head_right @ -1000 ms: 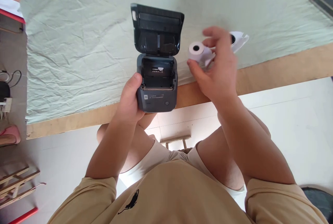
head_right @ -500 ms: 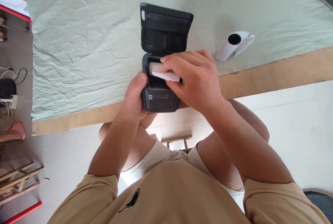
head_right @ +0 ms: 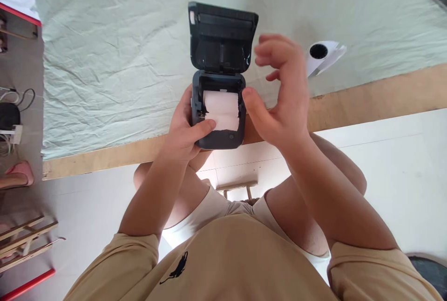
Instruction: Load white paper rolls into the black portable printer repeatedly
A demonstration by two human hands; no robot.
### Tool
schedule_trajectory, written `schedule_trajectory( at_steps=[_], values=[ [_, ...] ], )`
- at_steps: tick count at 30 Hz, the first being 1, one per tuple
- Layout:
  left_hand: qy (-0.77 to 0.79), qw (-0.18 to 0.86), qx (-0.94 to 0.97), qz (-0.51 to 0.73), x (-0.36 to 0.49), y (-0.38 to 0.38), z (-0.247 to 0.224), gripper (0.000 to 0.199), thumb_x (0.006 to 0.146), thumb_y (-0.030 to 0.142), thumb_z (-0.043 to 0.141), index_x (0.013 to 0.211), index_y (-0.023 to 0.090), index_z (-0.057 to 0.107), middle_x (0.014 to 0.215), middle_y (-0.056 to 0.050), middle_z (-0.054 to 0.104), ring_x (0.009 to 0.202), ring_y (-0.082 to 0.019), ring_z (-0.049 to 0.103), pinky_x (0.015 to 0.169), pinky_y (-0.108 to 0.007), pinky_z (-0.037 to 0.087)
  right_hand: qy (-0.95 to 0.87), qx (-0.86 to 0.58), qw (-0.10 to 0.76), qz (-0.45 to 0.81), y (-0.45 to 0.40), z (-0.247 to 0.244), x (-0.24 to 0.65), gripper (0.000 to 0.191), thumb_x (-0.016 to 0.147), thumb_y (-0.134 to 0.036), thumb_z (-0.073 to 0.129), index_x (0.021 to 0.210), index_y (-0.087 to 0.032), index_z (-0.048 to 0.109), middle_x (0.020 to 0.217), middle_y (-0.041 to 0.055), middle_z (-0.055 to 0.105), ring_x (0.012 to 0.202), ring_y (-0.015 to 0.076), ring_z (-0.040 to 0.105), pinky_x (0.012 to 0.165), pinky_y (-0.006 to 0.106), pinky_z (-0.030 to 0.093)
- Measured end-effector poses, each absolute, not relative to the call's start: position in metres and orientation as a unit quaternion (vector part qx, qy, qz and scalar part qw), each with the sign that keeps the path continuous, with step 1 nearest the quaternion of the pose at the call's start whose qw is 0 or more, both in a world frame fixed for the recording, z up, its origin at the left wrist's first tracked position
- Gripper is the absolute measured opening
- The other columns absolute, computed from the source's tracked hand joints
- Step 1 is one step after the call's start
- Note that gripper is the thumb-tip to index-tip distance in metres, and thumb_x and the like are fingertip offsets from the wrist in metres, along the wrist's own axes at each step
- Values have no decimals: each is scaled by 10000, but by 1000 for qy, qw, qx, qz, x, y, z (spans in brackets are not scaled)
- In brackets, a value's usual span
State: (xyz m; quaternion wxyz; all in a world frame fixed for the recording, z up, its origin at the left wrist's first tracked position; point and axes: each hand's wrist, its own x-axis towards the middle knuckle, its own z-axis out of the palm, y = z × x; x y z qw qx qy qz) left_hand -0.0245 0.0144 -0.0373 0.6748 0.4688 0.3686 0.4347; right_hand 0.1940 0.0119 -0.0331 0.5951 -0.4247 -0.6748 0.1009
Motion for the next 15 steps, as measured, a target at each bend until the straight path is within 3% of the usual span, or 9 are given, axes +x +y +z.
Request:
schedule_trajectory(
  at_steps=[2,3,6,8,10,12,15],
  values=[
    [353,669,497,425,-27,20,-48,1081,683,629,1074,1581,342,545,1302,-70,767,1237,-355,813,989,-477,719,-676,-441,562,179,14,-36,199,641,1083,-629,667,1685,-487,502,1717,16,669,1457,332,733,1077,530,626],
    [352,664,507,422,-28,21,-51,1065,705,636,1060,1589,345,542,1313,-73,761,1231,-350,810,991,-480,719,-672,-442,556,211,13,-36,200,637,1104,-659,633,1704,-530,463,1713,-8,674,1500,333,717,1138,549,615],
    [357,651,520,422,-30,21,-52,1030,733,660,1040,1591,358,557,1292,-66,751,1156,-320,812,909,-442,722,-641,-448,574,243,6,-30,202,447,1146,-678,551,1582,-585,590,1470,-23,781,1460,346,739,1176,581,607],
    [358,655,515,422,-31,18,-49,1039,713,640,1061,1584,366,563,1329,-64,756,1131,-308,815,862,-417,727,-631,-462,569,257,2,-28,203,395,1145,-688,566,1507,-562,660,1418,-8,788,1441,347,744,1195,584,609],
    [351,661,507,428,-30,16,-46,1046,696,611,1080,1573,368,565,1386,-68,763,1164,-320,823,873,-420,743,-645,-461,535,290,1,-30,204,485,1102,-725,654,1535,-506,644,1533,5,756,1449,342,742,1214,575,621],
    [341,666,498,438,-29,14,-42,1024,695,603,1083,1551,363,575,1420,-72,767,1230,-351,828,921,-446,758,-665,-453,494,328,3,-36,204,622,1066,-771,689,1585,-437,605,1593,41,732,1399,334,765,1152,556,670],
    [347,675,471,449,-26,10,-36,887,773,646,1040,1488,346,607,1417,-75,781,1318,-385,827,977,-475,764,-686,-454,449,349,8,-43,204,697,1052,-792,684,1611,-385,601,1475,68,782,1246,316,806,1013,515,728]
  ],
)
